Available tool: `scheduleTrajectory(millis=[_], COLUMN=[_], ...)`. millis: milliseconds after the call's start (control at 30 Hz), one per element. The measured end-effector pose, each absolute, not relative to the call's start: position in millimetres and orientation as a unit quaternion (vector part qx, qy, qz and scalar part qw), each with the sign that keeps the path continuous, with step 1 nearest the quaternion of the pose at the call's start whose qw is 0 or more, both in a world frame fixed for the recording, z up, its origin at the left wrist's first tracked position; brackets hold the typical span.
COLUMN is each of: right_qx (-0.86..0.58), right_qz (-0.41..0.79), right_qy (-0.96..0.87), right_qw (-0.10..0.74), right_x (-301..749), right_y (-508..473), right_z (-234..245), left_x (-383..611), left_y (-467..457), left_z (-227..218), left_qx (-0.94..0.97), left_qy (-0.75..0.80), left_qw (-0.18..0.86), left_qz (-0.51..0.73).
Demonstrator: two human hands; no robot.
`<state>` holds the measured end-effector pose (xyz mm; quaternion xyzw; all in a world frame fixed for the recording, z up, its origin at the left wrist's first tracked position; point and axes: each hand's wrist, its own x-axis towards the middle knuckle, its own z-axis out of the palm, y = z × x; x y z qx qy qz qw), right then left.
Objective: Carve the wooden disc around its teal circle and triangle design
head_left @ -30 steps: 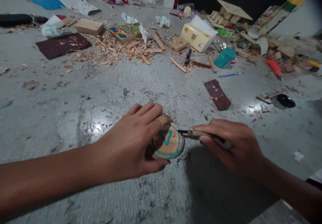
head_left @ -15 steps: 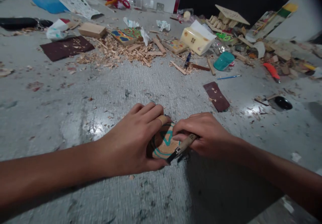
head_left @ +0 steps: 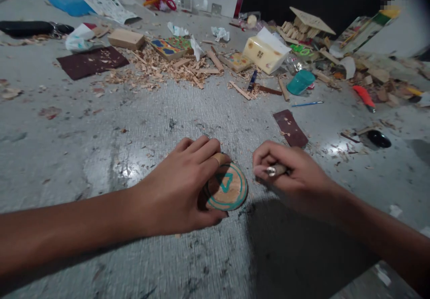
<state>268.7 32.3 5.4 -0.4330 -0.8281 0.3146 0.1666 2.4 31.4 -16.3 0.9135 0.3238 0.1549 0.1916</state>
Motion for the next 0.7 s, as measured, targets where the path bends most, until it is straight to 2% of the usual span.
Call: scheduleTrajectory(millis=[100, 300, 433, 700], right_qx=[-0.456, -0.345, -0.307, -0.273], right_qz=[0.186, 0.070, -0.021, -0.059], right_qy=[-0.851, -0.936, -0.952, -0.960], right_qw=[0.184, 0.031, 0.004, -0.024], right_x=[284, 297, 291, 281], right_y=[38, 33, 23, 21], right_z=[14, 28, 39, 54], left_x=[1, 1, 1, 4], left_y=[32, 33, 33, 28], left_z=[-17, -18, -17, -18], left_qx=[0.915, 0.916, 0.917, 0.916], left_qy=[0.312, 0.309, 0.310, 0.311], left_qw=[0.202, 0.200, 0.198, 0.190], left_qz=[0.156, 0.160, 0.155, 0.166])
